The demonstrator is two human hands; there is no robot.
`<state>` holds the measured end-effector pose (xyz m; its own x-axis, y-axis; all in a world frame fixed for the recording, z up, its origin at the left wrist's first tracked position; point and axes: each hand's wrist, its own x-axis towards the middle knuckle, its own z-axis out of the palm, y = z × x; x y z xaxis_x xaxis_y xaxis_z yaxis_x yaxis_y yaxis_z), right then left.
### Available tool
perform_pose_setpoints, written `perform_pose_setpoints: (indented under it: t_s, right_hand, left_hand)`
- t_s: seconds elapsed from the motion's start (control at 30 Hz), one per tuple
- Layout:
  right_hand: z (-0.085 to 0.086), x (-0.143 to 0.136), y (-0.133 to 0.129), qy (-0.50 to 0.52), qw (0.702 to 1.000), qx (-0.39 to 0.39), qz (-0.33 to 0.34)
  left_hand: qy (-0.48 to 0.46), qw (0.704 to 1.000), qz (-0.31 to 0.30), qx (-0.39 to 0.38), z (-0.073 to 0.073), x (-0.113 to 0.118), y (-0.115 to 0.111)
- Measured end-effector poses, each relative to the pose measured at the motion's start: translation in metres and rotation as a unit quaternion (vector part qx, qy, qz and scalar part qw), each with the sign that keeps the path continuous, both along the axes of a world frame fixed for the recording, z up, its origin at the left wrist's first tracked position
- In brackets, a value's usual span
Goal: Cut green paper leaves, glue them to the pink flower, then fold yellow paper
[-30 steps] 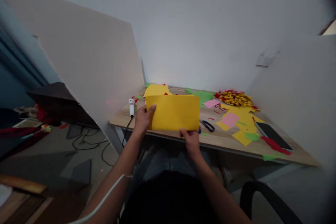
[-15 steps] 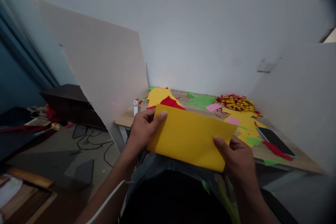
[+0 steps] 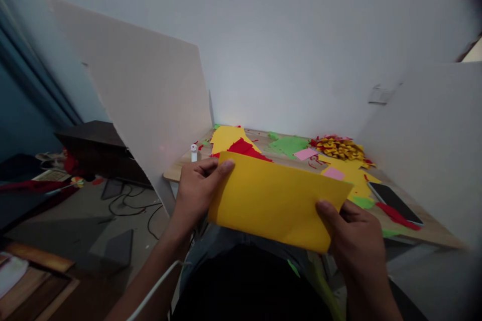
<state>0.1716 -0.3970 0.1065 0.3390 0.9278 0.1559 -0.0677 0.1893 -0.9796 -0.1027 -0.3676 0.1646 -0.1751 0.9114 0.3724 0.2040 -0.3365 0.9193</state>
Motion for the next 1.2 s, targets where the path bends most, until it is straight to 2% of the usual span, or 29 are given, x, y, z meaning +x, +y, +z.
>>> perform_pose_setpoints:
  t_s: [0.23, 0.47, 0.73, 0.9, 1.2]
  right_hand:
    - [0.003, -0.002, -0.001, 0.004, 1.000, 0.000, 0.011]
    - [0.012, -0.005, -0.002, -0.046, 0.999, 0.018, -0.002]
    - [0.004, -0.003, 0.000, 0.000, 1.000, 0.002, 0.022]
    - [0.008, -0.009, 0.000, 0.040, 0.997, 0.008, 0.063]
    - [0.011, -0.012, 0.002, 0.088, 0.989, 0.031, 0.113]
  left_hand:
    - [0.009, 1.000, 0.010, 0.003, 0.002, 0.001, -0.001]
    - [-0.004, 1.000, 0.006, -0.007, 0.003, -0.002, -0.003]
    - [0.013, 1.000, 0.016, 0.013, 0.002, -0.003, -0.002]
    - [0.019, 0.999, 0.041, 0.008, 0.002, -0.006, 0.003]
    - [0.031, 0.995, 0.093, 0.022, -0.010, -0.003, 0.017]
